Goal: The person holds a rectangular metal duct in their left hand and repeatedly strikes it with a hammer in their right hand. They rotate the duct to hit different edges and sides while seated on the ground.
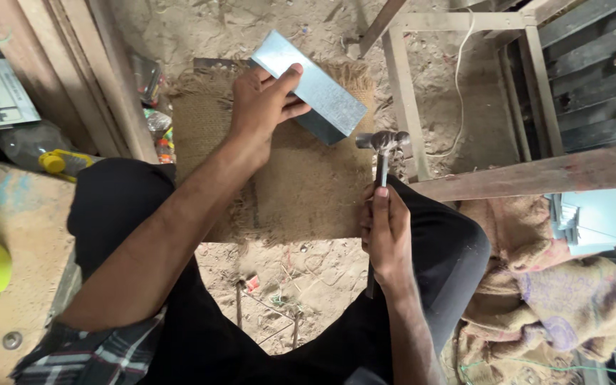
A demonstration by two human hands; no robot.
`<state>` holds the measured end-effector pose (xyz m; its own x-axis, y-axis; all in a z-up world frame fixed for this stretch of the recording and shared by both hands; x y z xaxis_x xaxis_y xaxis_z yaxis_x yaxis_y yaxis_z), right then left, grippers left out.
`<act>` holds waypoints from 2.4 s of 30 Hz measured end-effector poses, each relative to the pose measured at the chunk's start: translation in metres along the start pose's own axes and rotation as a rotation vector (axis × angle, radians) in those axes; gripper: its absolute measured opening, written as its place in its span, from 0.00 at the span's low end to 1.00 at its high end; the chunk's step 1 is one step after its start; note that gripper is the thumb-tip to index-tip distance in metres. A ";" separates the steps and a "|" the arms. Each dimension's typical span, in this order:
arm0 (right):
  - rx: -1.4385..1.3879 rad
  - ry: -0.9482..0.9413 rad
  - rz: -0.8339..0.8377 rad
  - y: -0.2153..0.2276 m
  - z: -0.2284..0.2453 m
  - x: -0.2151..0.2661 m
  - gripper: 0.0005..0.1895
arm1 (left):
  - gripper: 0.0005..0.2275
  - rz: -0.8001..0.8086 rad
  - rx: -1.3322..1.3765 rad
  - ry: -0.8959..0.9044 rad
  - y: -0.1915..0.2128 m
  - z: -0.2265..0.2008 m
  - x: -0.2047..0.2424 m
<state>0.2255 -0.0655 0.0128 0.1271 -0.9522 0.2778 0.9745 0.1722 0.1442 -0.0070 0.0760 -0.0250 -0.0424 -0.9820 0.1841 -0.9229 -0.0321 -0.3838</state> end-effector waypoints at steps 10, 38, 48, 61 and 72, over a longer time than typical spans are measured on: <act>-0.084 -0.005 0.001 0.000 0.003 0.001 0.20 | 0.11 0.181 -0.517 -0.616 -0.039 -0.038 0.020; 1.638 0.779 -0.372 -0.014 0.131 0.032 0.15 | 0.10 0.201 -0.798 -0.731 -0.061 -0.002 0.041; 1.068 0.471 -0.197 0.012 0.032 0.025 0.14 | 0.08 0.220 -0.777 -0.749 -0.051 -0.022 0.053; 1.035 0.450 -0.093 -0.013 -0.015 0.016 0.16 | 0.09 0.206 -0.776 -0.803 -0.057 -0.032 0.055; 0.681 -0.073 0.003 -0.011 -0.009 0.003 0.19 | 0.18 0.076 -0.349 -0.685 -0.031 -0.030 0.013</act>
<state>0.2163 -0.0720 0.0038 0.0934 -0.9363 0.3386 0.6378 0.3174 0.7018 0.0097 0.0701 0.0169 0.0311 -0.8789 -0.4759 -0.9989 -0.0111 -0.0448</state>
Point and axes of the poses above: each hand's wrist, its own x-axis away from the middle knuckle, its own y-axis out of the back of the hand, z = x × y, the point moved 7 cm from there along -x, towards the middle knuckle, and after that the axes turned 10 degrees about z, right-handed, at the moved point
